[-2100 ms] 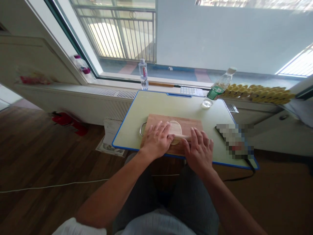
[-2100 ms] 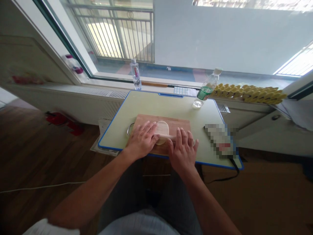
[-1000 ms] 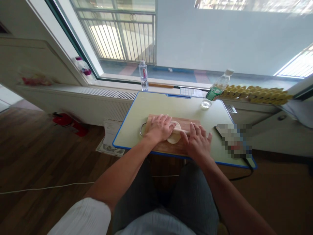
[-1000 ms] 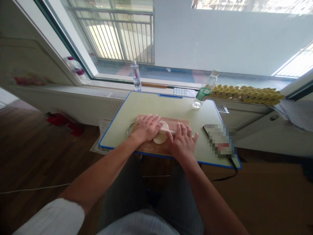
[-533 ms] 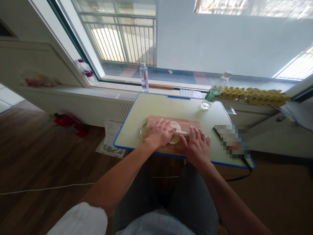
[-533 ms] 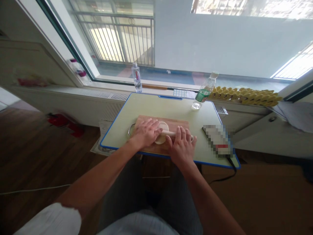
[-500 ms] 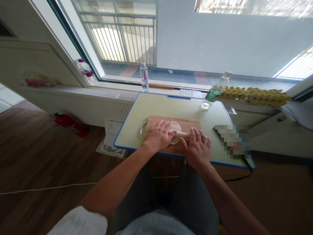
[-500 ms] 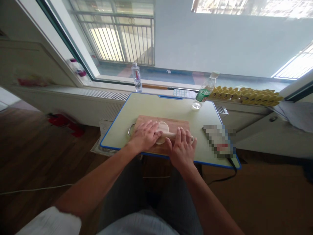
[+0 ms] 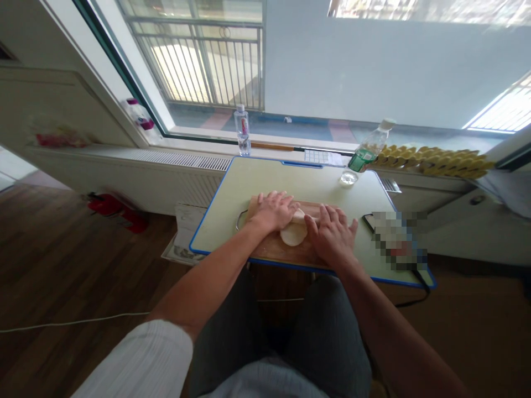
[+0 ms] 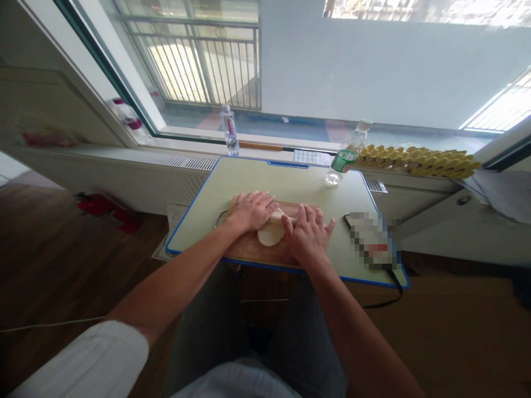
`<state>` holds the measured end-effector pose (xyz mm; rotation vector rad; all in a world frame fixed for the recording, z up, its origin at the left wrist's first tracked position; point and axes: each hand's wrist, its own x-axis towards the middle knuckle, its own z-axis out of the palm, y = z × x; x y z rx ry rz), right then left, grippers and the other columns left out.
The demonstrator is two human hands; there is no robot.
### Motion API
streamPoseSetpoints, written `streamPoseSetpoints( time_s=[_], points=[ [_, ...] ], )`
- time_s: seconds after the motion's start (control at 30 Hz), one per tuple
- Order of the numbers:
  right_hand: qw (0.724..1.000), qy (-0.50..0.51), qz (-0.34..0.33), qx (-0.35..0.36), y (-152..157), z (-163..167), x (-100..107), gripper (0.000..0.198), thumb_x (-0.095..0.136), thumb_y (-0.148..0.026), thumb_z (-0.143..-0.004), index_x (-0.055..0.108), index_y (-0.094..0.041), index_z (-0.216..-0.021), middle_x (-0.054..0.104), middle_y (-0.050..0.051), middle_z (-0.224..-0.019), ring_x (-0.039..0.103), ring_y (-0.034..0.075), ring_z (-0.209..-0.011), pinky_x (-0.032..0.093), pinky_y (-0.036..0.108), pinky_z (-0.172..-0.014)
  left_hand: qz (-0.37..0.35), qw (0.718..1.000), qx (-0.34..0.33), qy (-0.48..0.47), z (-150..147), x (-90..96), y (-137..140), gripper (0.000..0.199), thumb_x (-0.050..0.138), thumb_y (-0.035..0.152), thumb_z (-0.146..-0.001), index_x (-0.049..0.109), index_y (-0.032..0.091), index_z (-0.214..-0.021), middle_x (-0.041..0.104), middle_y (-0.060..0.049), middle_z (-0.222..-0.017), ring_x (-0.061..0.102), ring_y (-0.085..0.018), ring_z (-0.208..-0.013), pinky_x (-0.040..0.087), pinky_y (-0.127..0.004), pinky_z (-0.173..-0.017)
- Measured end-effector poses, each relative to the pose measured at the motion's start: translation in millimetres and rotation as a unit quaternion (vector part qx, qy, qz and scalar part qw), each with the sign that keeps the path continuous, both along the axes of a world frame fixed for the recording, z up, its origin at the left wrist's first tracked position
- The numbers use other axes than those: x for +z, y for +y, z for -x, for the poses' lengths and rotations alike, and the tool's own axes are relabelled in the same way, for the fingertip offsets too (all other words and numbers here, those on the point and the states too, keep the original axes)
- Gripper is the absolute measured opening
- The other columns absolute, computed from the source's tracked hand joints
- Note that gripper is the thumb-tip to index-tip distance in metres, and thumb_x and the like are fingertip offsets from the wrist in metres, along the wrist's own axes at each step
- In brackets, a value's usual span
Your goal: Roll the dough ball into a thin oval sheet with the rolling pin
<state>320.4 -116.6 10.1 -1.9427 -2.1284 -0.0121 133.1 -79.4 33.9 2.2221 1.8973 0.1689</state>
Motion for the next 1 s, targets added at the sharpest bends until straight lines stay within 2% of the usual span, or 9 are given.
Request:
streamPoseSetpoints(
  time_s=[0.17,0.3,0.4,0.53,0.67,0.77,0.87,1.0],
  points=[
    [1.000,-0.013,0.020,-0.010,26.1,5.0,12.7,0.071,0.024,-0.061,-0.113,0.062,-0.018,-0.155,0.056,0.016,-0.165,0.037,0.040,-0.156,0.019,0.075,-0.126,0.054,0.998,0.015,-0.013,2.2,-2.6,36.6,0.069,0.026,0.064,-0.110,0.046,0.031,-0.167,0.034,-0.007,-0.181,0.032,-0.033,-0.166,0.021,-0.069,-0.133],
    [1.000,-0.015,0.024,-0.001,28.5,6.4,17.6,0.067,0.026,-0.059,-0.113,0.068,-0.018,-0.147,0.060,0.017,-0.159,0.042,0.040,-0.151,0.022,0.074,-0.125,0.054,0.998,0.023,-0.014,2.6,-5.0,39.7,0.070,0.027,0.064,-0.110,0.047,0.030,-0.167,0.033,-0.007,-0.181,0.031,-0.034,-0.167,0.021,-0.069,-0.133],
    [1.000,-0.009,0.017,0.005,17.2,5.3,14.6,0.066,0.025,-0.057,-0.114,0.066,-0.017,-0.147,0.061,0.019,-0.158,0.044,0.038,-0.149,0.021,0.071,-0.125,0.036,0.999,0.022,-0.013,1.1,-4.8,25.4,0.068,0.027,0.061,-0.110,0.050,0.028,-0.165,0.036,-0.008,-0.180,0.033,-0.034,-0.166,0.021,-0.068,-0.134],
    [1.000,0.003,-0.001,0.008,-12.1,-1.4,-1.9,0.070,0.028,-0.056,-0.114,0.050,-0.010,-0.162,0.052,0.021,-0.167,0.038,0.036,-0.157,0.019,0.068,-0.129,-0.024,1.000,0.016,-0.003,-1.4,-2.6,-11.5,0.066,0.028,0.059,-0.112,0.055,0.026,-0.162,0.041,-0.009,-0.177,0.035,-0.035,-0.164,0.022,-0.067,-0.134],
    [0.998,0.002,-0.040,0.044,-52.6,-12.0,-19.0,0.073,0.033,-0.057,-0.112,0.042,-0.009,-0.167,0.045,0.023,-0.172,0.034,0.038,-0.161,0.022,0.065,-0.129,-0.053,0.999,0.004,-0.002,-2.3,-3.3,-61.9,0.068,0.028,0.058,-0.113,0.048,0.022,-0.167,0.040,-0.010,-0.177,0.033,-0.033,-0.166,0.025,-0.063,-0.135],
    [0.996,-0.005,-0.057,0.063,-78.5,-17.8,-23.8,0.075,0.033,-0.057,-0.112,0.039,-0.009,-0.169,0.041,0.022,-0.174,0.030,0.038,-0.163,0.022,0.065,-0.130,-0.067,0.998,0.008,-0.005,-2.2,-8.3,-92.8,0.067,0.030,0.056,-0.113,0.041,0.024,-0.171,0.036,-0.007,-0.179,0.029,-0.028,-0.168,0.024,-0.057,-0.137],
    [0.997,-0.009,-0.053,0.063,-88.3,-19.3,-23.6,0.074,0.032,-0.056,-0.113,0.037,-0.010,-0.171,0.040,0.021,-0.175,0.028,0.038,-0.165,0.021,0.067,-0.131,-0.078,0.997,0.012,-0.006,-2.6,-12.7,-103.4,0.067,0.028,0.057,-0.113,0.038,0.027,-0.172,0.033,-0.004,-0.181,0.025,-0.026,-0.170,0.022,-0.055,-0.139],
    [0.998,-0.013,-0.039,0.047,-74.5,-15.3,-22.4,0.071,0.032,-0.053,-0.113,0.036,-0.013,-0.172,0.040,0.021,-0.175,0.029,0.037,-0.165,0.019,0.068,-0.131,-0.062,0.998,0.014,-0.007,-2.8,-9.9,-88.7,0.065,0.027,0.055,-0.114,0.041,0.027,-0.171,0.037,-0.006,-0.179,0.029,-0.027,-0.168,0.021,-0.057,-0.138]
  ],
)
